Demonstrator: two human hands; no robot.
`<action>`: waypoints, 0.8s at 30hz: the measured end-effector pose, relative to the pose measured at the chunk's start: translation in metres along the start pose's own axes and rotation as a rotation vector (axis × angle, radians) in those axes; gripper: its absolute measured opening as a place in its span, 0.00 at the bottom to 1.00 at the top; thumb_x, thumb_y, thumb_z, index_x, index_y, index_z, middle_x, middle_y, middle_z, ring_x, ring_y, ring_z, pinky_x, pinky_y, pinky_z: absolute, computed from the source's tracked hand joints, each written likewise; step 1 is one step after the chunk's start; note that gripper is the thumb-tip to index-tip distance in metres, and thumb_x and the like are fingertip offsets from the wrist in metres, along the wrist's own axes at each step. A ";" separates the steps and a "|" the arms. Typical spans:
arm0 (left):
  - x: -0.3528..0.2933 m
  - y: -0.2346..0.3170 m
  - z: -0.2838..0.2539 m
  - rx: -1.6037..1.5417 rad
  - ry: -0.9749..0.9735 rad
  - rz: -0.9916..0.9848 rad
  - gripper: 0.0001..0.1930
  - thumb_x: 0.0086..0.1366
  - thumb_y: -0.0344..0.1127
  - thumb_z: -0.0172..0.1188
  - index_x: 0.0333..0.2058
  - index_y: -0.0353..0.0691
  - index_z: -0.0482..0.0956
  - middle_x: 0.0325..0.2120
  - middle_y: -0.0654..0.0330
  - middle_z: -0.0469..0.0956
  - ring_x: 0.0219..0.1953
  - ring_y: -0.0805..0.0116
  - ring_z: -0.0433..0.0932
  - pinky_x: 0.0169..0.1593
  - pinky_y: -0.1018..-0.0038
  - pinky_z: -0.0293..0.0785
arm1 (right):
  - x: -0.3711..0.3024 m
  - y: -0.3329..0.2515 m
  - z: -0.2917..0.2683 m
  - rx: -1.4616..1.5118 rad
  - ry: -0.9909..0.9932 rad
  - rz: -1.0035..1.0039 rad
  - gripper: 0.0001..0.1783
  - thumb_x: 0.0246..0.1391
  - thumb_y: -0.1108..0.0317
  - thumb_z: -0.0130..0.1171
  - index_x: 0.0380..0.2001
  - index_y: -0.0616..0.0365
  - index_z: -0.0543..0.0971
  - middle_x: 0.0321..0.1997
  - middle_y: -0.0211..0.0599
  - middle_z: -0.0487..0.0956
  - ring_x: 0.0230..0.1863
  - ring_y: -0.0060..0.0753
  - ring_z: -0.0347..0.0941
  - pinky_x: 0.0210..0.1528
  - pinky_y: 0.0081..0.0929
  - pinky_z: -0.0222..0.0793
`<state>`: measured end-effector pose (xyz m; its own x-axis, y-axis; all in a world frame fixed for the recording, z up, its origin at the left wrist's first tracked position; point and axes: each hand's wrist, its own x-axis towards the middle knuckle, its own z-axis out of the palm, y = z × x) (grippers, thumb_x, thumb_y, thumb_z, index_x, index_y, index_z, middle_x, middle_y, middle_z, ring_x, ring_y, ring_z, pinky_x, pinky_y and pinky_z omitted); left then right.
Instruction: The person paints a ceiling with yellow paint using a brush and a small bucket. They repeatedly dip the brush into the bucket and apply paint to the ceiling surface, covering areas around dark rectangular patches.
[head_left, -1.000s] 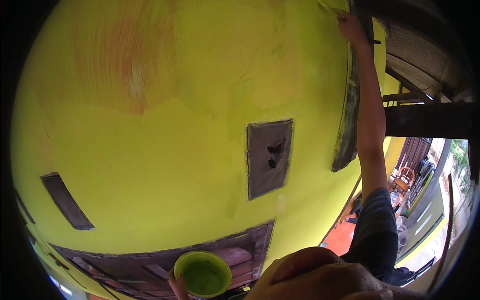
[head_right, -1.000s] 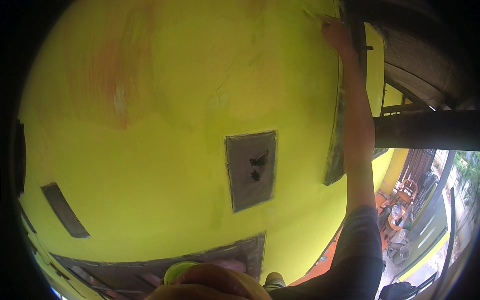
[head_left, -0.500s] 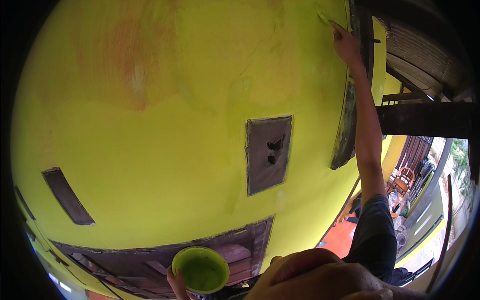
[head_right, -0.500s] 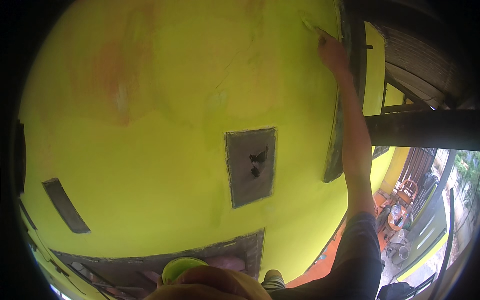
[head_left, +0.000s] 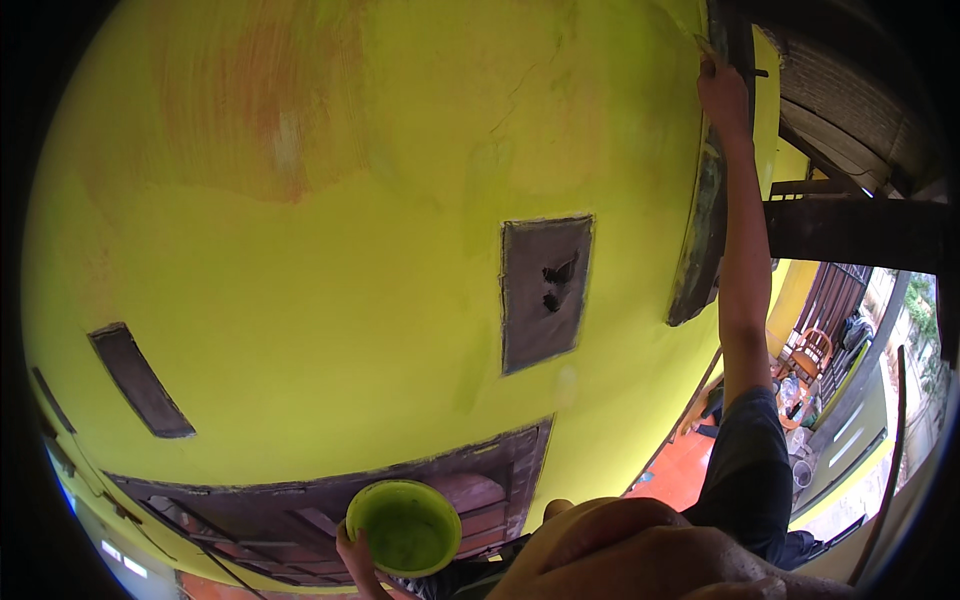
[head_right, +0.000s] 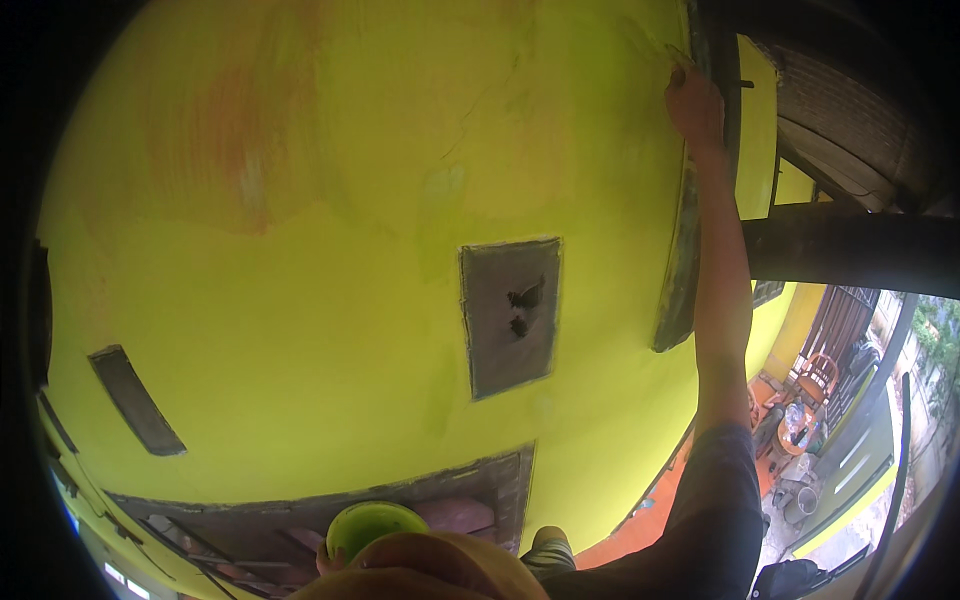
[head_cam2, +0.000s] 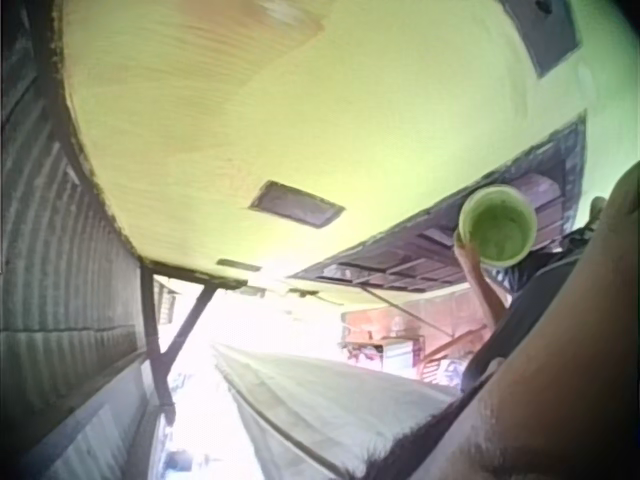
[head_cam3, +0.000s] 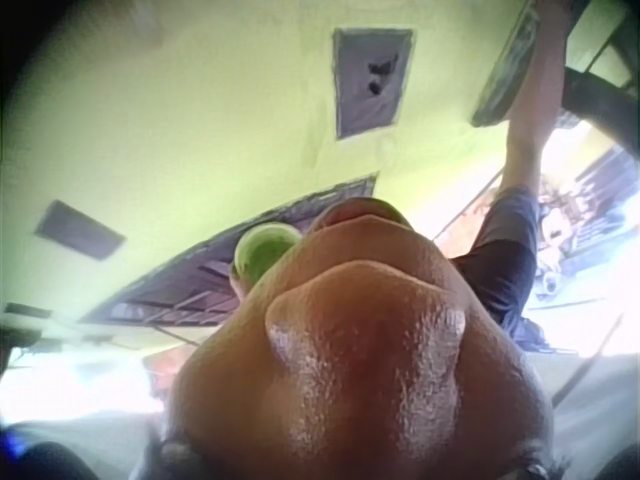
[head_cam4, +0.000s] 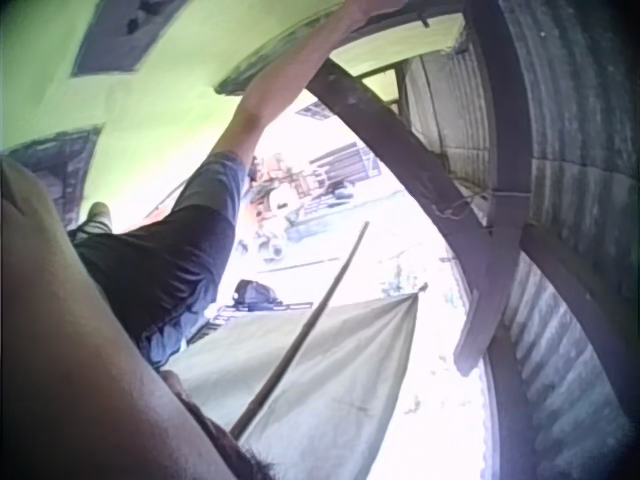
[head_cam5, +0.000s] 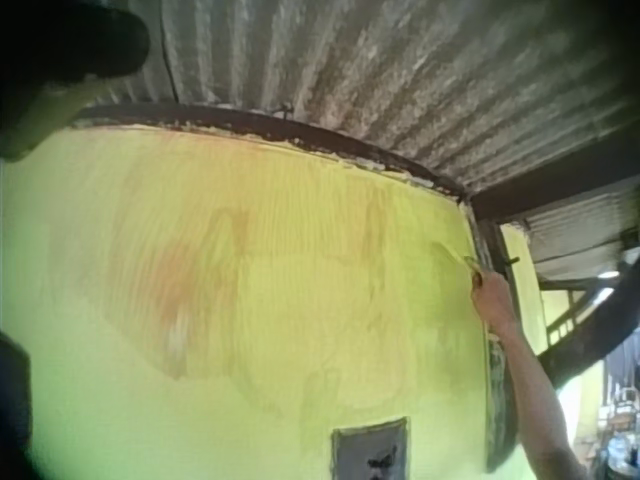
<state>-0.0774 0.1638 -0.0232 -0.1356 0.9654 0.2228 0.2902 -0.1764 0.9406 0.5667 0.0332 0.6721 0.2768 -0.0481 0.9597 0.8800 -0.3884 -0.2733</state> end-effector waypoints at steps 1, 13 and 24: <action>-0.002 0.002 0.000 -0.022 -0.004 -0.018 0.19 0.62 0.28 0.58 0.52 0.29 0.77 0.42 0.46 0.82 0.43 0.55 0.82 0.49 0.61 0.76 | 0.004 -0.006 -0.003 -0.018 0.037 0.008 0.23 0.70 0.58 0.45 0.64 0.41 0.76 0.52 0.51 0.83 0.55 0.61 0.78 0.59 0.50 0.72; -0.009 0.020 0.007 -0.053 0.044 -0.078 0.18 0.62 0.26 0.58 0.51 0.30 0.78 0.41 0.46 0.83 0.43 0.54 0.82 0.49 0.61 0.76 | 0.094 -0.114 -0.010 0.014 0.244 -0.192 0.21 0.62 0.63 0.53 0.57 0.49 0.82 0.50 0.58 0.83 0.52 0.59 0.80 0.56 0.51 0.74; -0.007 0.013 0.007 -0.015 0.139 -0.048 0.19 0.59 0.26 0.60 0.51 0.29 0.79 0.40 0.45 0.84 0.43 0.56 0.84 0.50 0.64 0.77 | 0.188 -0.145 0.009 -0.039 0.146 -0.318 0.22 0.55 0.64 0.56 0.53 0.52 0.85 0.56 0.56 0.81 0.57 0.55 0.77 0.62 0.48 0.73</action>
<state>-0.0660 0.1563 -0.0145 -0.2794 0.9370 0.2098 0.2662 -0.1343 0.9545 0.4941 0.0885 0.8917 -0.0695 -0.0487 0.9964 0.8973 -0.4395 0.0411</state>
